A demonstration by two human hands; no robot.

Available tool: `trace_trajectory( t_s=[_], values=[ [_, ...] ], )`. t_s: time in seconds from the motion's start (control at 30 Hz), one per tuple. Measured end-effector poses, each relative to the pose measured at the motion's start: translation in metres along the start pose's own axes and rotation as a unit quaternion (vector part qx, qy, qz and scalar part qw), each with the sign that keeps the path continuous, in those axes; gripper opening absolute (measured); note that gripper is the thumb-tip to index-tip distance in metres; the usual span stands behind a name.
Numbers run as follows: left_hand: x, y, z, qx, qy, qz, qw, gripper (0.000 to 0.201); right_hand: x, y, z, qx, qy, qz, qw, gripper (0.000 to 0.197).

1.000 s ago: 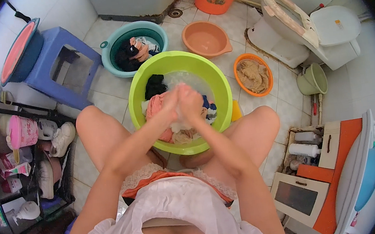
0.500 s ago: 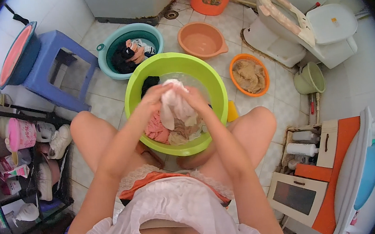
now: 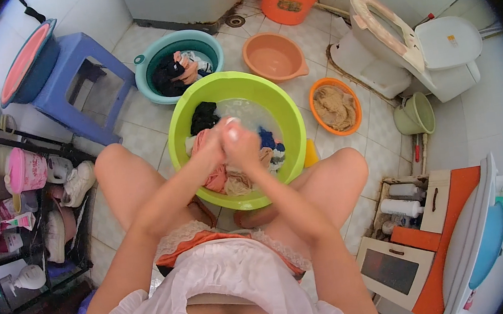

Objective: The person washes clothes by hand in a green basin filled with water, rubbing pieces of fabric against each other and submerging them in the soapy water. The person handles a white cloth and multiple pieces of colored laundry within the basin.

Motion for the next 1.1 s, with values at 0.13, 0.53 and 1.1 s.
trace_trajectory(
  t_s=[0.13,0.53,1.1],
  values=[
    [0.018,0.006,-0.005,0.052,-0.036,0.058,0.996,0.027,-0.015,-0.045,0.012,0.130,-0.130,-0.012,0.983,0.027],
    [-0.006,0.021,0.035,0.010,0.277,-0.034,0.960,0.024,0.002,0.009,-0.012,-0.039,-0.083,-0.077,0.993,0.033],
    [0.014,0.031,-0.007,-0.022,0.038,0.039,0.998,0.035,0.001,-0.002,-0.021,-0.018,-0.089,-0.168,0.982,0.033]
  ],
)
Point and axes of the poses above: each hand's wrist, its own z-axis towards the middle knuckle, its own x-axis out of the palm, y = z × x, the point moved 6 cm from there along z, towards the middle knuckle, and after that the axes turned 6 degrees about x, right-handed, at the moved point
